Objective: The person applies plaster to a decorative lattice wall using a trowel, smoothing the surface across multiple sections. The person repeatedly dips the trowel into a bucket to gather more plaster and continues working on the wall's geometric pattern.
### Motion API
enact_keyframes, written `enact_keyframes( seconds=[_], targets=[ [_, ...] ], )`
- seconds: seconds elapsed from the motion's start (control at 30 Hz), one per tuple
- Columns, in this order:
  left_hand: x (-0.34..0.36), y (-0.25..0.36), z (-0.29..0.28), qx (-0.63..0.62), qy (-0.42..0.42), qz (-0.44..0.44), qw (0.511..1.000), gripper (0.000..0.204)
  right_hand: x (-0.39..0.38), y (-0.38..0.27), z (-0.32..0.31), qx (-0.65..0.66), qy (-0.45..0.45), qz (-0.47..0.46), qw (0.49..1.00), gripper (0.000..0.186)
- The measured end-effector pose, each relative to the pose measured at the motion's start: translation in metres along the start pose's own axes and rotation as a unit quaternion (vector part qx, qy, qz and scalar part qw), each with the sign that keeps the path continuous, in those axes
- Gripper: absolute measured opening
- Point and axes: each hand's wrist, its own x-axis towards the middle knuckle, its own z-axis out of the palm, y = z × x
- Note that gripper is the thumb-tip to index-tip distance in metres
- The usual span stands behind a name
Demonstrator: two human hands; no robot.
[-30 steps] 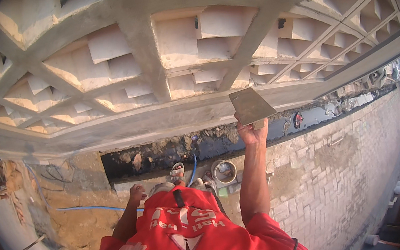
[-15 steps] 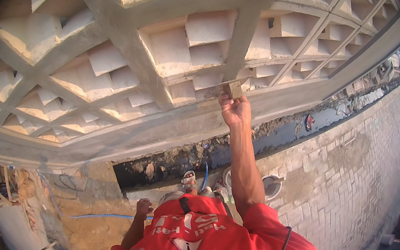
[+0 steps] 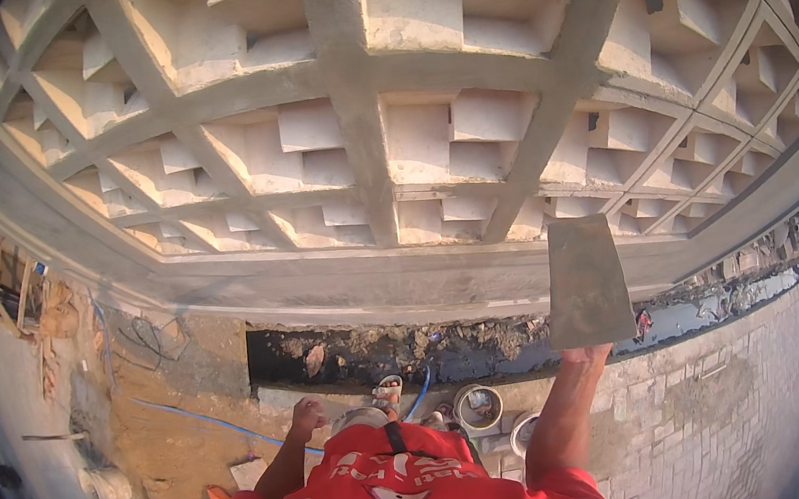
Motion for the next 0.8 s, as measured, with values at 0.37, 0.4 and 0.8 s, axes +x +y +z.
enact_keyframes(
  seconds=[0.37,0.4,0.8],
  targets=[
    [-0.079,-0.15,0.023,0.636,-0.011,0.123,0.762,0.018,-0.057,0.099,-0.153,-0.207,0.034,0.379,0.901,0.024],
    [-0.092,-0.175,0.024,0.602,0.021,0.139,0.786,0.016,-0.06,0.114,-0.139,-0.221,0.011,0.383,0.897,0.027],
    [-0.178,-0.346,0.061,0.193,0.108,-0.113,0.969,0.02,-0.106,0.176,-0.137,-0.349,-0.147,0.502,0.778,0.03]
  ],
)
